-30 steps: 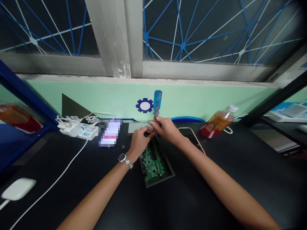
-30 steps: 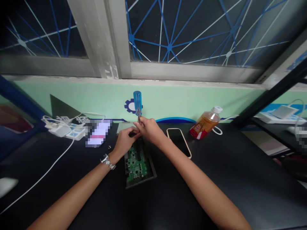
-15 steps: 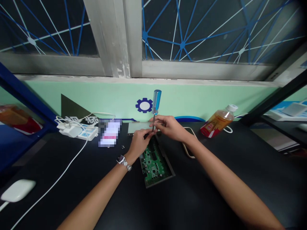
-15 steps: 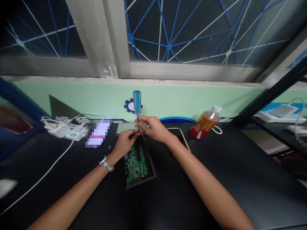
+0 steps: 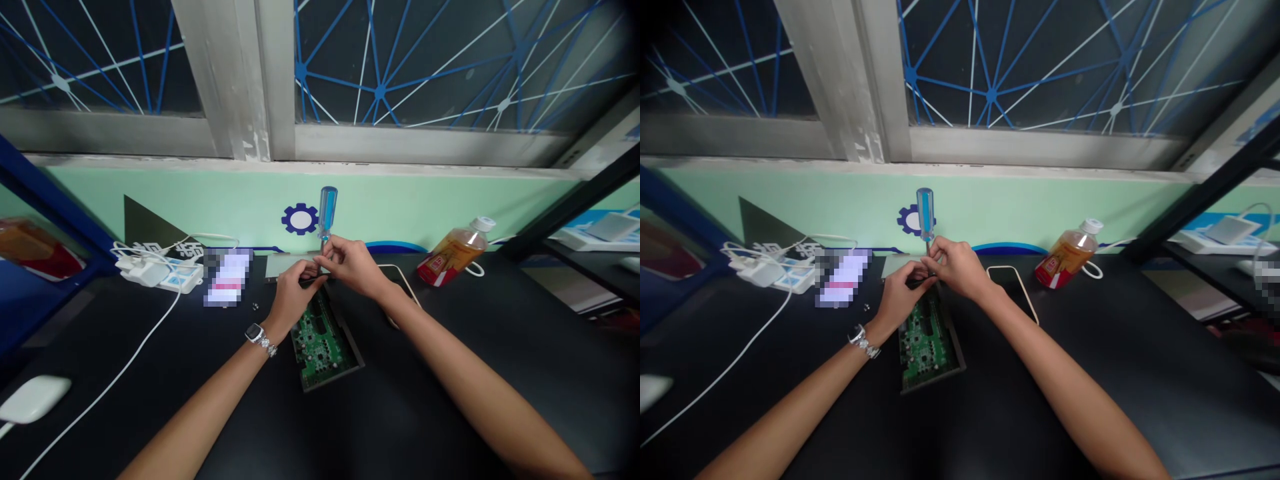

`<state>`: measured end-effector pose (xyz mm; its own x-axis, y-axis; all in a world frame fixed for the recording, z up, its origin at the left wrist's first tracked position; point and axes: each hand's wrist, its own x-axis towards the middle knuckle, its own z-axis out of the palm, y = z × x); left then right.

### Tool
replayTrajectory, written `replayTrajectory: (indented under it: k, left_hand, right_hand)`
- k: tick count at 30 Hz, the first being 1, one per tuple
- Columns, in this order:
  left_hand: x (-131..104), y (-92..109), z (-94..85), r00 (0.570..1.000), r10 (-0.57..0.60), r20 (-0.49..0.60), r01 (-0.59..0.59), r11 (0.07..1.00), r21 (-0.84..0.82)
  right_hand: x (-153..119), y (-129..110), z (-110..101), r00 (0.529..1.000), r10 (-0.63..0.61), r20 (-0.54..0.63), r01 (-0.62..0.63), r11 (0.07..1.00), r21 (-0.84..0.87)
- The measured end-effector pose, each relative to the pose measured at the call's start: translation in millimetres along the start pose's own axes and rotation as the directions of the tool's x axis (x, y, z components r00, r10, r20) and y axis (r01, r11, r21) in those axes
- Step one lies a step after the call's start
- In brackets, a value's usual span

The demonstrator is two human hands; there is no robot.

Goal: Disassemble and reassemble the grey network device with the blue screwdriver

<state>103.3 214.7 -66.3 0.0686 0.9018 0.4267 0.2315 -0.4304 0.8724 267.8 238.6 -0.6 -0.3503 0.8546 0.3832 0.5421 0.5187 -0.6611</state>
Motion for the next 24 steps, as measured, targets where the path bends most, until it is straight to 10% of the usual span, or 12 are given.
replayTrajectory:
  k: [8, 17, 24]
  left_hand:
    - [1.6, -9.6, 2.2, 0.999, -0.035, 0.017, 0.036, 0.995, -0.089]
    - [2.7, -11.3, -1.7, 0.995, 0.008, 0.103, 0.000, 0.997, -0.078]
    - [3.8, -9.2, -4.0, 0.986, 0.023, 0.166, -0.008, 0.996, -0.089]
  right_hand:
    - [-0.7, 0.3, 9.0, 0.997, 0.032, -0.073, -0.035, 0.998, -0.045]
    - [0.5, -0.7, -6.1, 0.967, 0.025, 0.252, -0.098, 0.954, 0.283]
    - [0.4, 1.9, -7.6, 0.959, 0.021, 0.284, -0.124, 0.928, 0.352]
